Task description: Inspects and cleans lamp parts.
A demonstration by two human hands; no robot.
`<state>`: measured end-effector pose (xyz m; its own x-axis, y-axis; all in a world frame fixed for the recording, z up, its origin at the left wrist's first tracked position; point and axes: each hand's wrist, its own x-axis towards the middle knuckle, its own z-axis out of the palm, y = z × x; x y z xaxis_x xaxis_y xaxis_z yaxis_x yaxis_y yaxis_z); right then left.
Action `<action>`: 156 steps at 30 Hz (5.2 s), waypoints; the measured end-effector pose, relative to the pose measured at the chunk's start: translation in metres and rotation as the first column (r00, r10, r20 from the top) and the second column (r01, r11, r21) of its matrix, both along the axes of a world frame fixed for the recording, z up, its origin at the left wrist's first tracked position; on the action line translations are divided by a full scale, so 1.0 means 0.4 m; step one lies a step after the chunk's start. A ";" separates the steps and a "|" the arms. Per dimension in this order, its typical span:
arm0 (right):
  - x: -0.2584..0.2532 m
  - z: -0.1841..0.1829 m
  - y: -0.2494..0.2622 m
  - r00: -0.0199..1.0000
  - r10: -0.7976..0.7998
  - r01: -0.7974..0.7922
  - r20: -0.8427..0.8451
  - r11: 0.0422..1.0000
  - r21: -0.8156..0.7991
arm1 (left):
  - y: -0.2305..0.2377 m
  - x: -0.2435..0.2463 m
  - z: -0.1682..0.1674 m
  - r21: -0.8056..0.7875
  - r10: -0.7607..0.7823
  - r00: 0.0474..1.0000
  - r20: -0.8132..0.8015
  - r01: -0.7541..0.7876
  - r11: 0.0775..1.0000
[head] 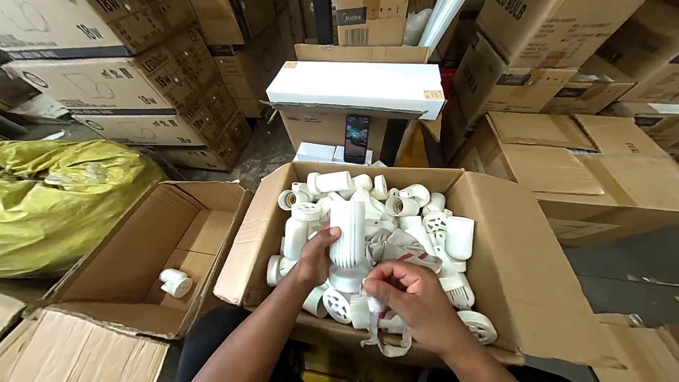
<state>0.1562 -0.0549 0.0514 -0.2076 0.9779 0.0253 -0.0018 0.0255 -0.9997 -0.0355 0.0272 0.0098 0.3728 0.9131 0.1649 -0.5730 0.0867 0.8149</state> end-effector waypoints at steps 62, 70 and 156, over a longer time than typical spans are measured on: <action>-0.010 -0.017 0.019 0.914 -0.395 0.381 0.093 0.914 0.142 | -0.031 0.026 0.014 0.377 0.234 0.526 -0.818 0.181 0.908; -0.025 -0.032 -0.006 0.949 -0.253 0.245 0.186 0.967 0.065 | -0.013 0.023 0.004 0.342 0.204 0.724 -0.659 0.047 0.939; 0.008 -0.017 0.032 0.935 -0.336 0.323 0.109 0.938 0.123 | -0.022 0.033 -0.030 0.319 0.195 0.672 -0.714 0.065 0.945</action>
